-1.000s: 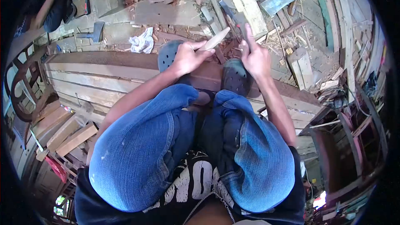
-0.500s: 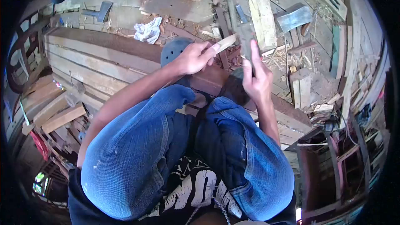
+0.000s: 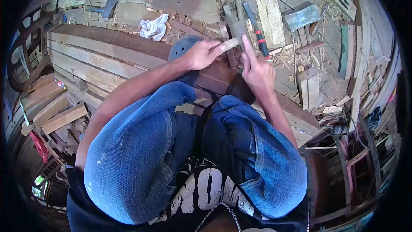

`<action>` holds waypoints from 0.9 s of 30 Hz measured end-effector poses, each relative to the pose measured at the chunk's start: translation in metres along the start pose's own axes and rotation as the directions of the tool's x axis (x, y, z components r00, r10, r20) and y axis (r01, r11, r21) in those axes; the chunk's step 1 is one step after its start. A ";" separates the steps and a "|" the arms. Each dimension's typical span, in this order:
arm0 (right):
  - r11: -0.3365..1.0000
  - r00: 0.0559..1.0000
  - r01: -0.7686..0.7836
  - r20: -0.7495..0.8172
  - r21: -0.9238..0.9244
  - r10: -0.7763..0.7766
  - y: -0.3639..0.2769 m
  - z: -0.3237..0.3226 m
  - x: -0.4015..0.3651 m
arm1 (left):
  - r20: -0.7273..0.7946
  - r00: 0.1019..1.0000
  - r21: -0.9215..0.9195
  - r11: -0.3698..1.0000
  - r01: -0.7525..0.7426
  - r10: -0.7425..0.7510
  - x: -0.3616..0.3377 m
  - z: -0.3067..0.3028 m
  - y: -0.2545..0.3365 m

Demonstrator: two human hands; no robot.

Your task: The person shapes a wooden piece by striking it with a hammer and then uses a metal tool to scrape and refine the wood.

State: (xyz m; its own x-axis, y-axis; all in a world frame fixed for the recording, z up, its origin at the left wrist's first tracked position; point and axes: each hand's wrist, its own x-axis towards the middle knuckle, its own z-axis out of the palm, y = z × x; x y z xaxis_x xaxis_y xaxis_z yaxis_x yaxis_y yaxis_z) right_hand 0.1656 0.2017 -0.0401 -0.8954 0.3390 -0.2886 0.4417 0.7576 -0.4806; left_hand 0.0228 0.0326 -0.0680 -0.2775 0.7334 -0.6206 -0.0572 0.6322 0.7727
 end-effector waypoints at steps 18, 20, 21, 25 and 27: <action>0.998 0.998 -0.035 -0.055 0.048 0.038 -0.010 0.012 -0.007 | -0.020 0.999 0.057 0.997 0.043 -0.042 0.008 -0.001 -0.003; 0.999 0.999 0.008 -0.032 -0.031 -0.009 -0.006 0.013 -0.006 | 0.010 0.997 0.025 0.997 0.079 -0.079 0.008 -0.002 -0.003; 0.999 0.999 0.002 -0.032 -0.032 -0.003 -0.006 0.014 -0.003 | 0.035 0.993 -0.012 0.993 0.116 -0.115 0.009 -0.002 -0.004; 0.999 1.000 0.020 -0.025 0.049 -0.019 -0.015 0.017 -0.008 | -0.066 0.997 0.001 0.999 0.034 -0.034 0.008 0.002 -0.006; 0.997 0.997 -0.072 0.019 0.017 0.072 -0.006 0.012 0.003 | -0.018 0.996 -0.011 0.996 0.088 -0.089 0.009 0.001 -0.004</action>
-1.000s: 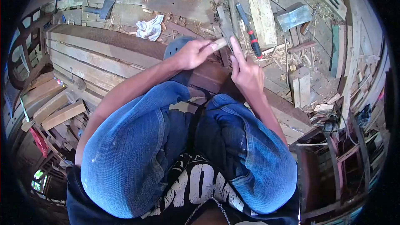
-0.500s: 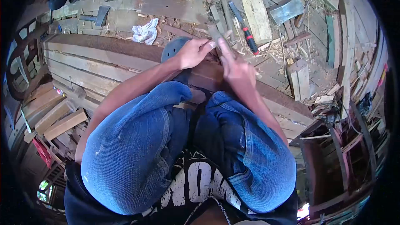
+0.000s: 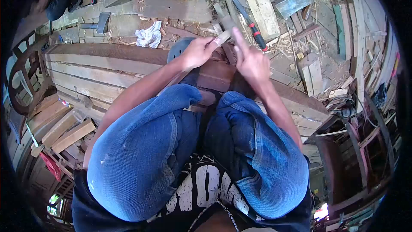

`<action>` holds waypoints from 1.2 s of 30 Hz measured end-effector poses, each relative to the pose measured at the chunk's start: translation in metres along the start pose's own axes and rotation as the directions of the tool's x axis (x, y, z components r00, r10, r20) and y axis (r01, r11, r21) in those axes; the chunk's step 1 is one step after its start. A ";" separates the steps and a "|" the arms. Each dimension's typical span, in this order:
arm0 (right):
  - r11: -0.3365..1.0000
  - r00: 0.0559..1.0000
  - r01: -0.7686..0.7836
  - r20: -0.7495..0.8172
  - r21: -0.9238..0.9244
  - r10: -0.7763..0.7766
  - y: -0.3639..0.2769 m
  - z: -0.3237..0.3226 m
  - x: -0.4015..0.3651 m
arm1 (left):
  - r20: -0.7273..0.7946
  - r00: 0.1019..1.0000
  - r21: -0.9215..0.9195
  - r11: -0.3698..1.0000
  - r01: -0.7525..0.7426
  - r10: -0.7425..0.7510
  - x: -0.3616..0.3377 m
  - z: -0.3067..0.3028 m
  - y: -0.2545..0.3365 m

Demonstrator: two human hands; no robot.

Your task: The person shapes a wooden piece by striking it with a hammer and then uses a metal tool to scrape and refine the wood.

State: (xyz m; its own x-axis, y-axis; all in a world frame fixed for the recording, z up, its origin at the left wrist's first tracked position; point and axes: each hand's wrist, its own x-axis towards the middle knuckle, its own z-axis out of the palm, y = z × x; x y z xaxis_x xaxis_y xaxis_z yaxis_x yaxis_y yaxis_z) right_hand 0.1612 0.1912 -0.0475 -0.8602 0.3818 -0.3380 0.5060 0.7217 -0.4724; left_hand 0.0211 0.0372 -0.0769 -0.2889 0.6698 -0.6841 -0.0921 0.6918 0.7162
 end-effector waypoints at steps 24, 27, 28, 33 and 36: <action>0.999 0.999 0.029 0.028 0.014 -0.029 0.000 0.003 -0.008 | 0.007 0.999 0.092 0.994 -0.053 0.053 0.006 -0.001 -0.005; 0.993 0.996 -0.094 0.009 0.068 0.094 -0.004 0.003 -0.003 | 0.031 0.998 0.093 0.994 0.057 -0.060 0.007 0.001 0.000; 0.994 0.996 -0.088 0.008 0.073 0.087 -0.004 0.006 -0.002 | 0.023 0.998 0.096 0.994 0.060 -0.063 0.007 -0.001 -0.003; 0.997 0.995 -0.083 -0.054 -0.006 0.082 -0.002 0.010 -0.002 | 0.014 0.998 0.059 0.996 0.061 -0.062 0.006 0.003 -0.002; 0.999 0.999 -0.015 0.038 0.047 0.013 -0.003 0.001 -0.008 | -0.032 0.998 0.083 0.996 -0.043 0.046 0.002 0.000 -0.001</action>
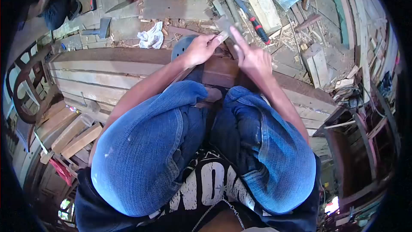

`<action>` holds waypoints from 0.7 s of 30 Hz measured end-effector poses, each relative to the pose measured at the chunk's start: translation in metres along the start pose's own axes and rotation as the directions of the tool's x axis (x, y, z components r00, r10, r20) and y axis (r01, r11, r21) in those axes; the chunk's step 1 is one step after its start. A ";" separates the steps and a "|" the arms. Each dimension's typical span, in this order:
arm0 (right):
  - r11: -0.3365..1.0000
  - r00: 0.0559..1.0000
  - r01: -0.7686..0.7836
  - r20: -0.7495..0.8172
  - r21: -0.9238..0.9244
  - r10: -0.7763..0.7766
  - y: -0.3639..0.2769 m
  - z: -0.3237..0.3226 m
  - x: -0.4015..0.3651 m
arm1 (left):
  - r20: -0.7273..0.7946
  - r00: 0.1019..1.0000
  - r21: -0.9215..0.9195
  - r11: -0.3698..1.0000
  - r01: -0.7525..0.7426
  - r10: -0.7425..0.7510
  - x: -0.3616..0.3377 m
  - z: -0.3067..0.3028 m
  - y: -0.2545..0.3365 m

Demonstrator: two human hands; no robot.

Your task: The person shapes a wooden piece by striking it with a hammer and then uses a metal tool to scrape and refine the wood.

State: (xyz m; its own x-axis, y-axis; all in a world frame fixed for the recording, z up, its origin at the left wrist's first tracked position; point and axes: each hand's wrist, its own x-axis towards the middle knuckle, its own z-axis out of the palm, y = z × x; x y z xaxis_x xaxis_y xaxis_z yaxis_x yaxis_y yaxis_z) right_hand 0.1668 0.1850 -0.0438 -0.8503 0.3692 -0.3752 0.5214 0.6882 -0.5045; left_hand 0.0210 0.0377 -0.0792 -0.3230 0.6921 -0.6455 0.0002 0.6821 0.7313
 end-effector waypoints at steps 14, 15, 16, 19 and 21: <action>0.995 0.996 -0.082 -0.050 -0.052 0.079 0.012 -0.001 0.014 | 0.049 0.998 -0.004 0.999 0.034 -0.033 0.001 -0.002 0.014; 0.990 0.987 -0.135 -0.092 -0.032 0.132 0.016 -0.001 0.017 | 0.071 0.992 -0.001 0.994 0.107 -0.107 -0.002 -0.002 0.016; 0.992 0.988 -0.125 -0.091 -0.033 0.121 0.017 -0.002 0.015 | 0.067 0.996 0.015 0.999 0.051 -0.052 -0.002 -0.001 0.007; 0.991 0.992 -0.121 -0.049 -0.053 0.119 0.019 -0.005 0.005 | 0.122 0.991 0.050 0.998 0.043 -0.049 -0.003 -0.004 0.000; 0.984 0.981 -0.178 -0.084 -0.007 0.177 0.026 -0.008 0.009 | 0.113 0.992 0.023 0.999 0.045 -0.047 -0.003 0.002 -0.001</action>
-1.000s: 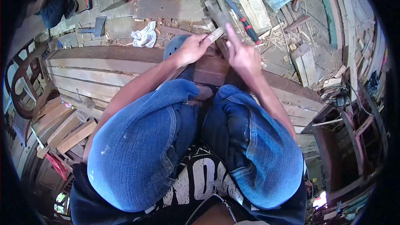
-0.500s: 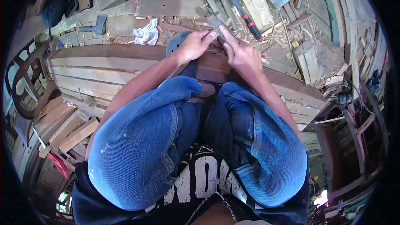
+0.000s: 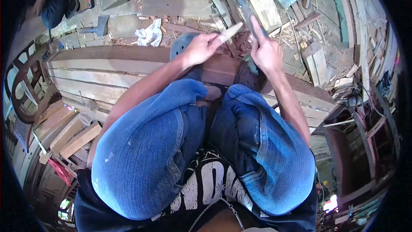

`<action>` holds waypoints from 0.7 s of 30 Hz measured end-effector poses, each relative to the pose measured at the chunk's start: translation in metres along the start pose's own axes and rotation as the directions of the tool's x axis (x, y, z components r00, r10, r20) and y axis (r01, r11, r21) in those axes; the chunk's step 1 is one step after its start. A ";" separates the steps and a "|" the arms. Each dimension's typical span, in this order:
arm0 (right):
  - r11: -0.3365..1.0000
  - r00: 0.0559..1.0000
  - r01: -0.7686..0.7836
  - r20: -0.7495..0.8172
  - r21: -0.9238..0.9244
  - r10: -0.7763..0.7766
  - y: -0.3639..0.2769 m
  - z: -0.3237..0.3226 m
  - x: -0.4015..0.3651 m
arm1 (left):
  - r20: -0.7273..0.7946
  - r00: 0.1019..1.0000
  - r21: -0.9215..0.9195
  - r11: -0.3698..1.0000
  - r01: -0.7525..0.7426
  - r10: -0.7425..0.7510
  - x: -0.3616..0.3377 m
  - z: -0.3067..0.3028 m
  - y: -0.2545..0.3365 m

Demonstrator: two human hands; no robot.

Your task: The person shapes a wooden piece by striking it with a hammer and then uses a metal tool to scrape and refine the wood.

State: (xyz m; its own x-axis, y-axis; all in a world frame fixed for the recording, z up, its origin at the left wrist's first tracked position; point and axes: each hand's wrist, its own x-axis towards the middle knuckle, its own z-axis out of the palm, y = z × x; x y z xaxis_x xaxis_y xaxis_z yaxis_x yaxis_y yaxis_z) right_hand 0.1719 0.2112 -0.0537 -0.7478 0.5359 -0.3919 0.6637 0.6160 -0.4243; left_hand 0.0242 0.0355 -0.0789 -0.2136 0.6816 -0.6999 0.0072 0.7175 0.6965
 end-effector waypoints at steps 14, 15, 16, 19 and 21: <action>0.999 0.989 0.013 0.145 0.031 -0.017 -0.021 0.005 -0.004 | -0.107 0.994 -0.053 0.998 -0.028 0.022 0.007 0.002 -0.002; 0.998 0.991 0.059 0.122 0.017 -0.061 -0.022 0.004 -0.010 | -0.108 0.994 -0.057 0.998 -0.021 0.015 0.004 0.003 -0.001; 0.994 0.990 0.112 0.089 0.005 -0.112 -0.025 0.005 -0.011 | -0.097 0.995 -0.067 0.997 -0.026 0.019 0.003 0.001 0.000; 0.984 0.974 0.177 0.141 0.012 -0.177 -0.025 0.005 -0.013 | -0.072 0.997 -0.058 0.998 -0.014 0.009 0.005 -0.001 -0.001; 0.996 0.992 0.087 0.093 0.006 -0.087 -0.024 0.005 -0.007 | -0.085 0.996 -0.056 0.998 0.000 -0.005 0.007 0.003 -0.003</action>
State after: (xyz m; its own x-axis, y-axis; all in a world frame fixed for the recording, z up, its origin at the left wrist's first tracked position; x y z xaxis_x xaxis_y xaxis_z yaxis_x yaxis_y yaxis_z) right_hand 0.1613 0.1900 -0.0445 -0.7984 0.4239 -0.4276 0.5961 0.6568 -0.4618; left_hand 0.0254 0.0384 -0.0864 -0.2958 0.6633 -0.6875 -0.0475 0.7086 0.7041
